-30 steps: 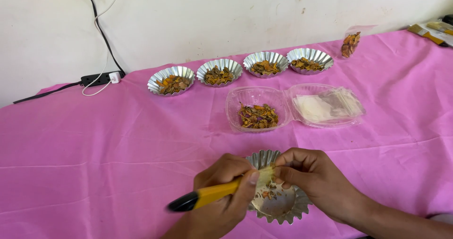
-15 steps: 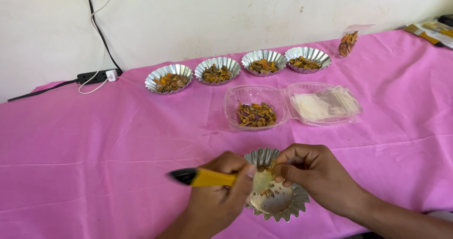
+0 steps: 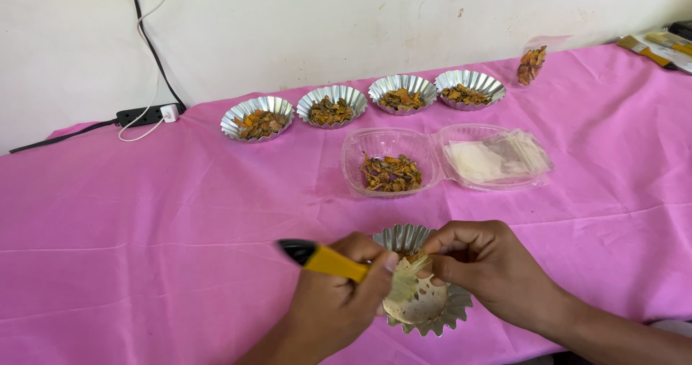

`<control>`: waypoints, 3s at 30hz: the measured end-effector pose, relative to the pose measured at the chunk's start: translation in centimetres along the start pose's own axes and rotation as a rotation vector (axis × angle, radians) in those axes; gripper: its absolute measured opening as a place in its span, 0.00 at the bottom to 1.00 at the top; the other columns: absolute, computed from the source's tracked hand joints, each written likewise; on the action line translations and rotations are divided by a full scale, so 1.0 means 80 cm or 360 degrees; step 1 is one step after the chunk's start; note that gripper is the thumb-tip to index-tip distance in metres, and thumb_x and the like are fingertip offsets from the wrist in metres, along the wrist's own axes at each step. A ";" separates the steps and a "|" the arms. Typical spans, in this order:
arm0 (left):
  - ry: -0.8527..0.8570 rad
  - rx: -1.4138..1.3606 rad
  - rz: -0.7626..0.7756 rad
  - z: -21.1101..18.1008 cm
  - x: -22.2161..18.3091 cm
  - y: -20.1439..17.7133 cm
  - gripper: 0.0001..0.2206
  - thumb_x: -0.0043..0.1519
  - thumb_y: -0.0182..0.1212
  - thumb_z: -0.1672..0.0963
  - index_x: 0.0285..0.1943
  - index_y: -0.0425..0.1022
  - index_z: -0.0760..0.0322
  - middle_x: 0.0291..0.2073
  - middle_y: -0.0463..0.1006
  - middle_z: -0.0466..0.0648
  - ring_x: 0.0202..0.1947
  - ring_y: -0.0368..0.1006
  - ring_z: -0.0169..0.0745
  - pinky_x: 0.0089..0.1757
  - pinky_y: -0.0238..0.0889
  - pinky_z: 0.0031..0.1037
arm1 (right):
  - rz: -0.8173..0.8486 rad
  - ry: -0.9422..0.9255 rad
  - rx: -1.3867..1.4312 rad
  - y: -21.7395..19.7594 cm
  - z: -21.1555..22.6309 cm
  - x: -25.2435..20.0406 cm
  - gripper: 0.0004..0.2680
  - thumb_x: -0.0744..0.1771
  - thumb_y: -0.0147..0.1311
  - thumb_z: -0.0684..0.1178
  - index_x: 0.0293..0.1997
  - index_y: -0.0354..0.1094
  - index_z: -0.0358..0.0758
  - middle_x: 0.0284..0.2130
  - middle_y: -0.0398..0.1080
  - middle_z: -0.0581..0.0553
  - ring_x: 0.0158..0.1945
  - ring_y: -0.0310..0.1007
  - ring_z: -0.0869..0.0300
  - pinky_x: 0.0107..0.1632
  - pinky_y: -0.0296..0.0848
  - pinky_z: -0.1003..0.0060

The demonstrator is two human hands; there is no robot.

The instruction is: Cleaning small metal cups and sorting small wood components using a brush and hands.

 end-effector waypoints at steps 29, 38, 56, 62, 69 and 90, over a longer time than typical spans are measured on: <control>0.0107 0.0286 -0.0159 -0.013 0.008 -0.018 0.10 0.65 0.57 0.54 0.32 0.74 0.60 0.22 0.76 0.43 0.19 0.73 0.29 0.22 0.65 0.26 | -0.0265 -0.0111 -0.1286 -0.041 0.026 0.133 0.12 0.66 0.61 0.48 0.18 0.71 0.43 0.19 0.77 0.53 0.25 0.74 0.68 0.35 0.78 0.67; 0.0634 0.0438 -0.0306 -0.015 0.015 -0.027 0.06 0.64 0.59 0.59 0.36 0.69 0.65 0.28 0.79 0.47 0.27 0.77 0.37 0.27 0.71 0.23 | 0.0461 -0.0115 -0.1775 -0.012 0.041 0.149 0.21 0.70 0.55 0.54 0.13 0.61 0.40 0.09 0.57 0.51 0.15 0.52 0.65 0.25 0.56 0.62; 0.0617 0.0443 -0.0298 0.007 0.007 -0.005 0.04 0.64 0.61 0.59 0.38 0.70 0.62 0.29 0.77 0.46 0.25 0.76 0.37 0.28 0.72 0.25 | 0.0900 -0.0176 -0.2509 0.025 -0.063 0.077 0.06 0.64 0.51 0.44 0.25 0.63 0.50 0.30 0.67 0.56 0.31 0.71 0.54 0.28 0.69 0.52; 0.0430 0.0356 -0.0240 0.008 0.006 -0.005 0.05 0.63 0.61 0.58 0.36 0.71 0.60 0.27 0.77 0.45 0.23 0.75 0.36 0.27 0.71 0.26 | 0.0862 -0.0483 -0.2404 0.020 -0.081 0.079 0.07 0.68 0.49 0.52 0.30 0.65 0.49 0.33 0.67 0.53 0.39 0.70 0.51 0.29 0.73 0.50; 0.0538 0.0301 -0.0328 0.003 0.011 -0.011 0.07 0.63 0.62 0.59 0.33 0.70 0.61 0.26 0.77 0.45 0.23 0.77 0.33 0.28 0.72 0.22 | 0.0725 -0.0441 -0.2029 0.021 -0.034 0.068 0.04 0.63 0.49 0.49 0.34 0.67 0.44 0.34 0.74 0.45 0.37 0.75 0.44 0.40 0.73 0.46; 0.0340 0.0174 -0.0250 -0.013 0.007 -0.011 0.08 0.64 0.60 0.58 0.31 0.71 0.63 0.20 0.73 0.45 0.20 0.70 0.33 0.23 0.64 0.26 | -0.0060 0.0539 0.0174 -0.006 -0.005 0.028 0.05 0.62 0.65 0.33 0.39 0.80 0.23 0.28 0.82 0.29 0.34 0.86 0.46 0.29 0.77 0.59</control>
Point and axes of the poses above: each hand's wrist, its own x-axis towards the middle knuckle, its own y-axis out of the palm, z = x × y, the point moved 1 cm from there along x, towards the middle knuckle
